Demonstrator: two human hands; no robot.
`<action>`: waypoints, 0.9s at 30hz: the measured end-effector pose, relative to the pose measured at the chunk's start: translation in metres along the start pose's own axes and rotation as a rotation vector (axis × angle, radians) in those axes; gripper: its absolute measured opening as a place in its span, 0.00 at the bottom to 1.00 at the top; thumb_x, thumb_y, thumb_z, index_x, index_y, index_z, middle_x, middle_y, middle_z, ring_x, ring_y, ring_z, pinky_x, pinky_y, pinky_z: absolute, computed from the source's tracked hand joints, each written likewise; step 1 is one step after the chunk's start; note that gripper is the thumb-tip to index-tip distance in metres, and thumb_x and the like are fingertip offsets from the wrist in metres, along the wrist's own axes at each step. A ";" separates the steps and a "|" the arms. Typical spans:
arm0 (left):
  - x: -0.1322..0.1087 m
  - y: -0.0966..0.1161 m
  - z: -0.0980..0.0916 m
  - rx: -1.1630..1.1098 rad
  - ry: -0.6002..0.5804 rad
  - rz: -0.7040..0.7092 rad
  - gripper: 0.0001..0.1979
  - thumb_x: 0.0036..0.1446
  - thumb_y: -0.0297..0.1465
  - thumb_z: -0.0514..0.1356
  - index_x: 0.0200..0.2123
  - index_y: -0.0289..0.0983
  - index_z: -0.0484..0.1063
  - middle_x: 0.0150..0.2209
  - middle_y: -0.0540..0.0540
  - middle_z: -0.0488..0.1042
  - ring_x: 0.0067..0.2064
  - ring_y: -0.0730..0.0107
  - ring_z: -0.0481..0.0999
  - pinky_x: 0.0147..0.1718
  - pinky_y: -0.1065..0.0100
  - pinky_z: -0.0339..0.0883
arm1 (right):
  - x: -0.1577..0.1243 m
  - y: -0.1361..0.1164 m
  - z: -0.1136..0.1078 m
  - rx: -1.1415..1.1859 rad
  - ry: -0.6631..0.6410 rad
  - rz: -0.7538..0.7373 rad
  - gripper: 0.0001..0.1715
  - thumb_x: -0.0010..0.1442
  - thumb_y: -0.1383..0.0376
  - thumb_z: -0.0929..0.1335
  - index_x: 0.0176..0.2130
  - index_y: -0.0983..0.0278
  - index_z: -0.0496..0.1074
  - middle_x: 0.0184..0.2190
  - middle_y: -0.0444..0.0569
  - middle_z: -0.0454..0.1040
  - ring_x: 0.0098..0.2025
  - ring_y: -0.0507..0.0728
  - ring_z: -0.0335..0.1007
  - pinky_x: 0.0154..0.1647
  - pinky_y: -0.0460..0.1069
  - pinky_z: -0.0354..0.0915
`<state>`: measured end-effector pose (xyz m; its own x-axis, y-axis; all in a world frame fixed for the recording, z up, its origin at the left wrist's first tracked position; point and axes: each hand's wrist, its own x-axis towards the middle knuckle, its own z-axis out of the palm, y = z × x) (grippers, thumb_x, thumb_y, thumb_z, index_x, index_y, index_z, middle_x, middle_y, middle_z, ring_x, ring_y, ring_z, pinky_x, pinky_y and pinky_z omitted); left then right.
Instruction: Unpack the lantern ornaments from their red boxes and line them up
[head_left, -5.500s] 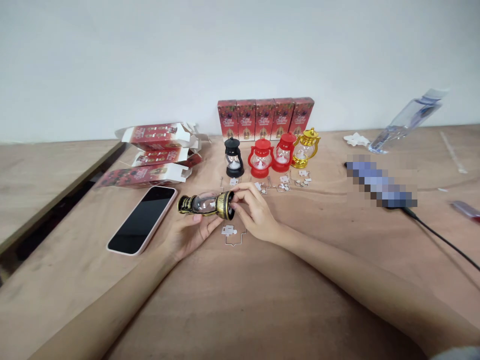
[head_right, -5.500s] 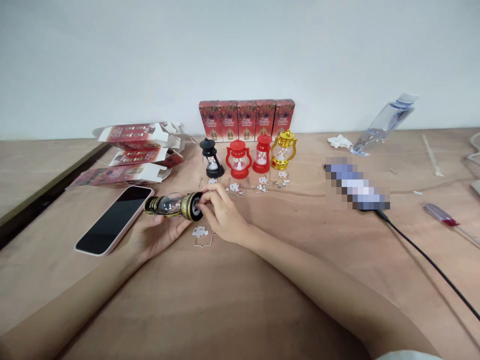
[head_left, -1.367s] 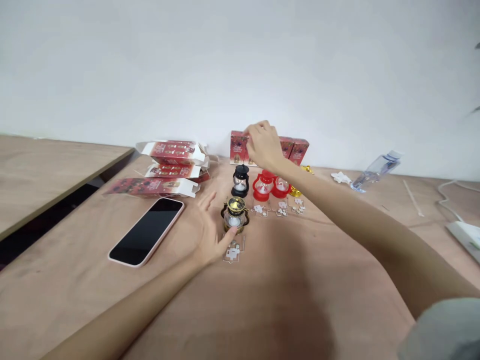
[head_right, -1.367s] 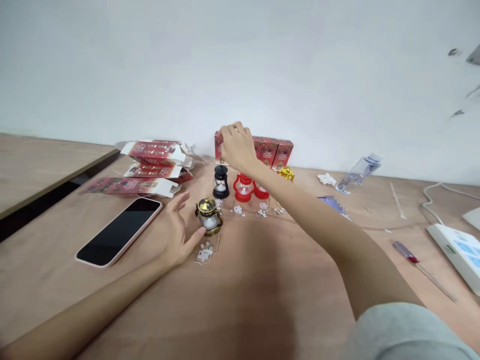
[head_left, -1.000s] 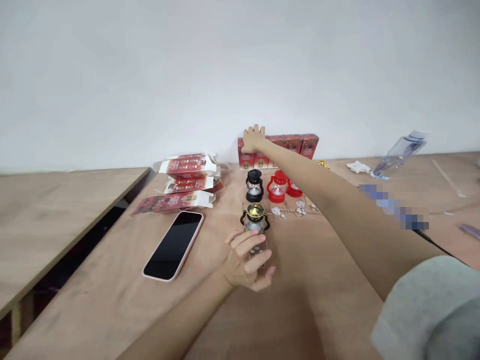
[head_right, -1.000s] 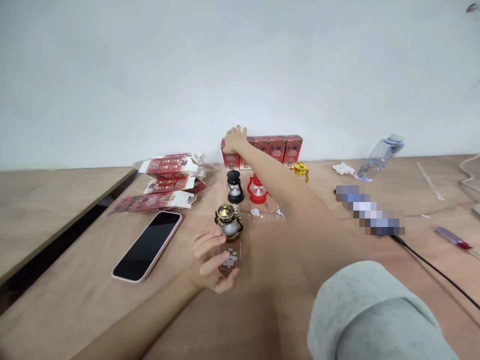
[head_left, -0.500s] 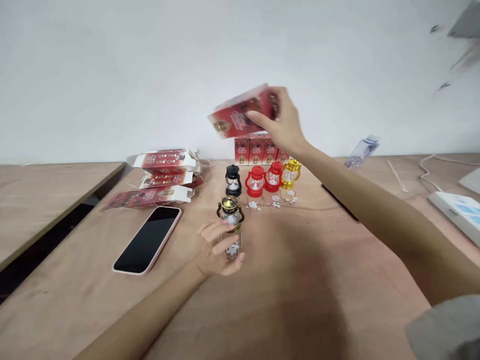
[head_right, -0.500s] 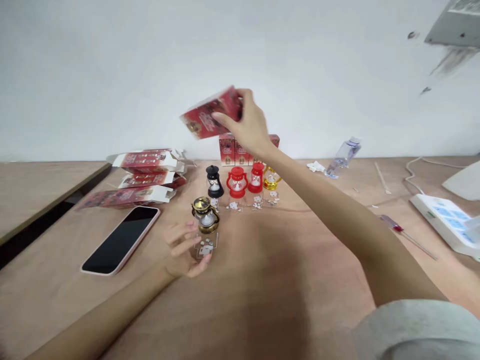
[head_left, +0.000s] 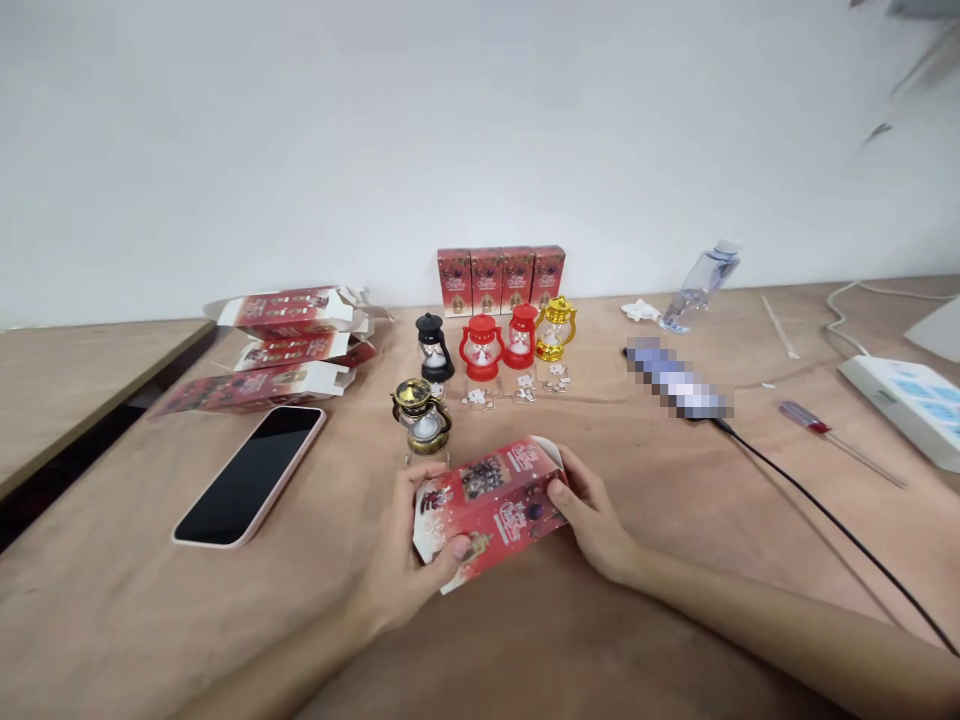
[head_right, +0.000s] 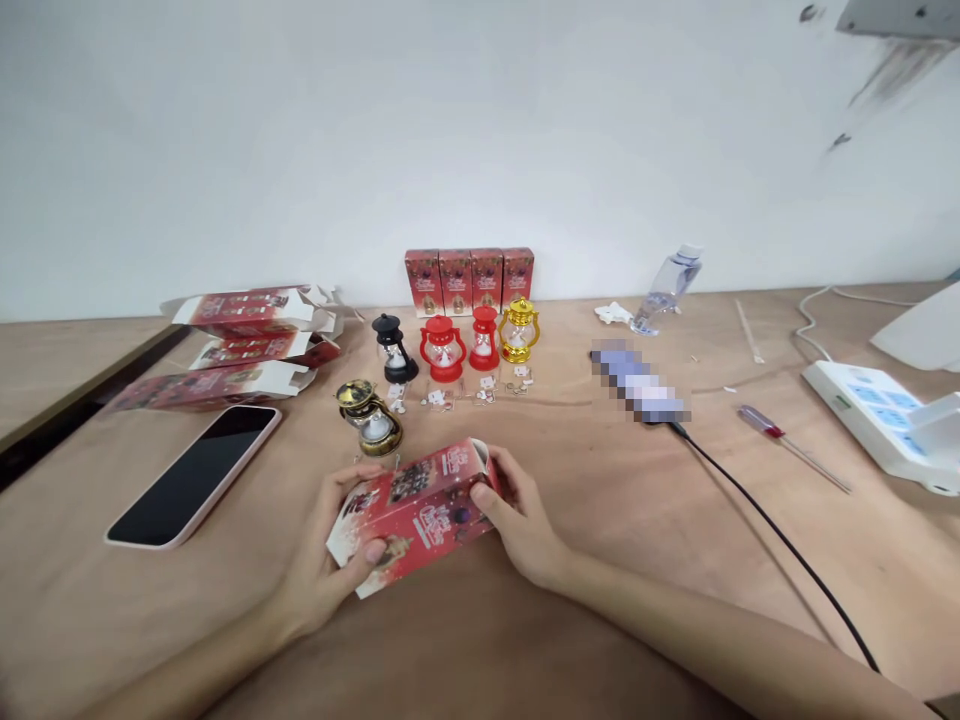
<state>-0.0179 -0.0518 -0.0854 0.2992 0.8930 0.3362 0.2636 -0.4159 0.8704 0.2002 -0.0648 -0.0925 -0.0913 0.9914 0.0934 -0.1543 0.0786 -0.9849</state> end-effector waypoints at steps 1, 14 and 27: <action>0.001 0.003 0.000 -0.046 -0.020 -0.053 0.24 0.51 0.38 0.61 0.49 0.39 0.57 0.45 0.42 0.68 0.44 0.60 0.72 0.42 0.60 0.66 | 0.003 0.002 -0.002 0.038 0.002 0.009 0.31 0.55 0.45 0.66 0.51 0.61 0.67 0.45 0.50 0.74 0.46 0.60 0.70 0.46 0.51 0.67; 0.010 0.002 -0.003 -0.414 0.032 -0.331 0.32 0.38 0.45 0.70 0.45 0.38 0.64 0.40 0.45 0.74 0.41 0.61 0.75 0.36 0.68 0.69 | 0.010 0.008 -0.009 0.253 0.001 0.011 0.22 0.56 0.47 0.67 0.38 0.62 0.75 0.28 0.45 0.73 0.30 0.53 0.67 0.32 0.46 0.63; 0.015 0.003 -0.005 -0.749 0.071 -0.474 0.29 0.38 0.45 0.67 0.44 0.37 0.70 0.37 0.42 0.77 0.34 0.56 0.78 0.34 0.60 0.73 | 0.020 -0.005 -0.012 0.473 0.175 0.180 0.22 0.49 0.48 0.71 0.35 0.62 0.71 0.20 0.41 0.70 0.20 0.51 0.65 0.18 0.45 0.64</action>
<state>-0.0175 -0.0393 -0.0759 0.2472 0.9616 -0.1193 -0.3311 0.1996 0.9222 0.2109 -0.0437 -0.0871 0.0017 0.9907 -0.1364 -0.5815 -0.1099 -0.8061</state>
